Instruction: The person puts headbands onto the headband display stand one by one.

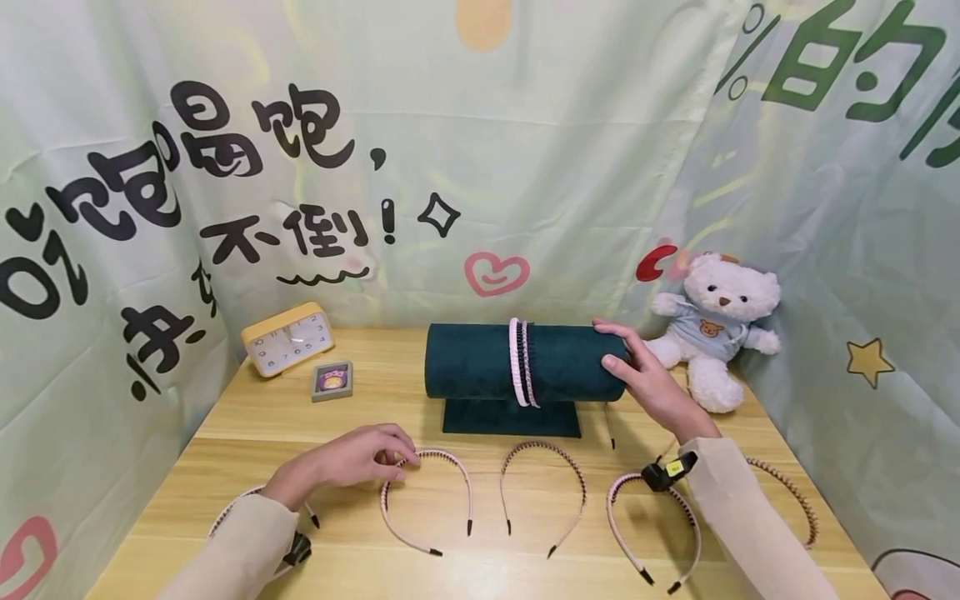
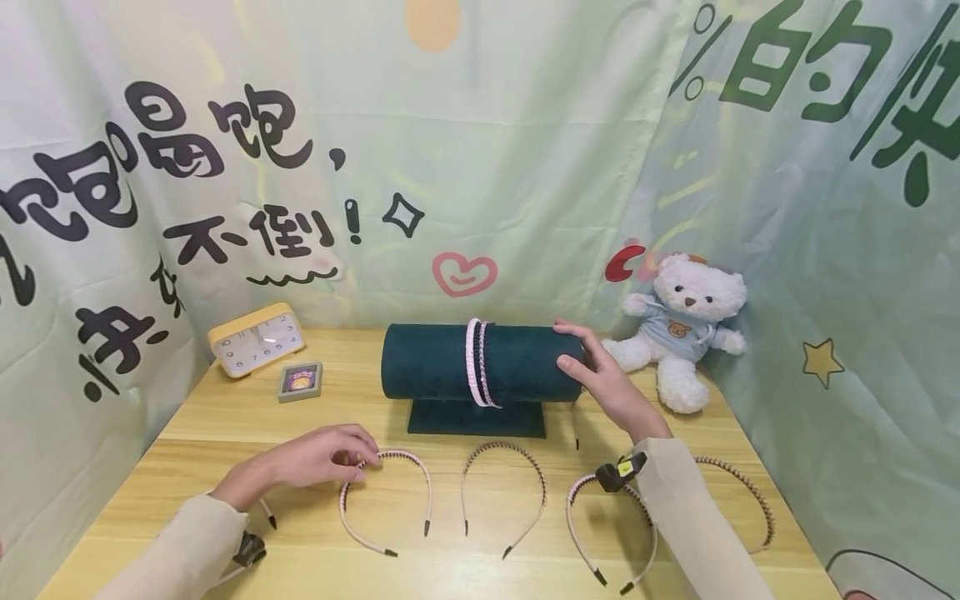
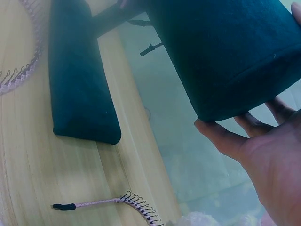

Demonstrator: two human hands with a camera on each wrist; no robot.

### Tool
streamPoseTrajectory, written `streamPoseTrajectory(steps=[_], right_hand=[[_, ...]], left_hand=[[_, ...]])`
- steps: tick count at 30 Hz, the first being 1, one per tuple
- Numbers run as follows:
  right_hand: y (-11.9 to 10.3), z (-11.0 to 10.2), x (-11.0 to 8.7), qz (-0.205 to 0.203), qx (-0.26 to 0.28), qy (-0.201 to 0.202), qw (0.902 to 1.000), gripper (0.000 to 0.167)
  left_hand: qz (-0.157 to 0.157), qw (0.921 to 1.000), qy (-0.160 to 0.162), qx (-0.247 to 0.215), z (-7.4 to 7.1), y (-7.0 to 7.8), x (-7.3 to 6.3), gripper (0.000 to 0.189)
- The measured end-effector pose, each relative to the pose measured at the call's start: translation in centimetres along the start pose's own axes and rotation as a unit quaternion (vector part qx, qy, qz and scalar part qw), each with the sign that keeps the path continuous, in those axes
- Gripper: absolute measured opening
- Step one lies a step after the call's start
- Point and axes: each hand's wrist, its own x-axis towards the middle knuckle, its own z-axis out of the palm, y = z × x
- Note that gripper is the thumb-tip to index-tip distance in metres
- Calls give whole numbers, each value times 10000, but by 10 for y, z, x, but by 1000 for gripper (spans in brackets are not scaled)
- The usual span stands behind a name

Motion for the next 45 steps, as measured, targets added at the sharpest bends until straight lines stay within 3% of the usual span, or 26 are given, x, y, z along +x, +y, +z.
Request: streamPoseTrajectory(steps=[6, 16, 31, 36, 45], right_hand=[[-1, 2, 0, 31, 12, -14, 10000, 55], [-2, 2, -1, 46, -33, 5, 10000, 51], [0, 1, 0, 26, -6, 5, 10000, 52], [0, 1, 0, 12, 45, -2, 10000, 52], [-2, 1, -1, -13, 69, -21, 10000, 52]], left_hand=[[-122, 9999, 74, 68, 1, 3, 1, 26], [-459, 9969, 569, 277, -5, 1, -4, 21], [-843, 9946, 527, -313, -21, 1, -21, 23], [-785, 9936, 512, -623, -29, 1, -28, 22], [-650, 9951, 541, -521, -42, -4, -39, 26]])
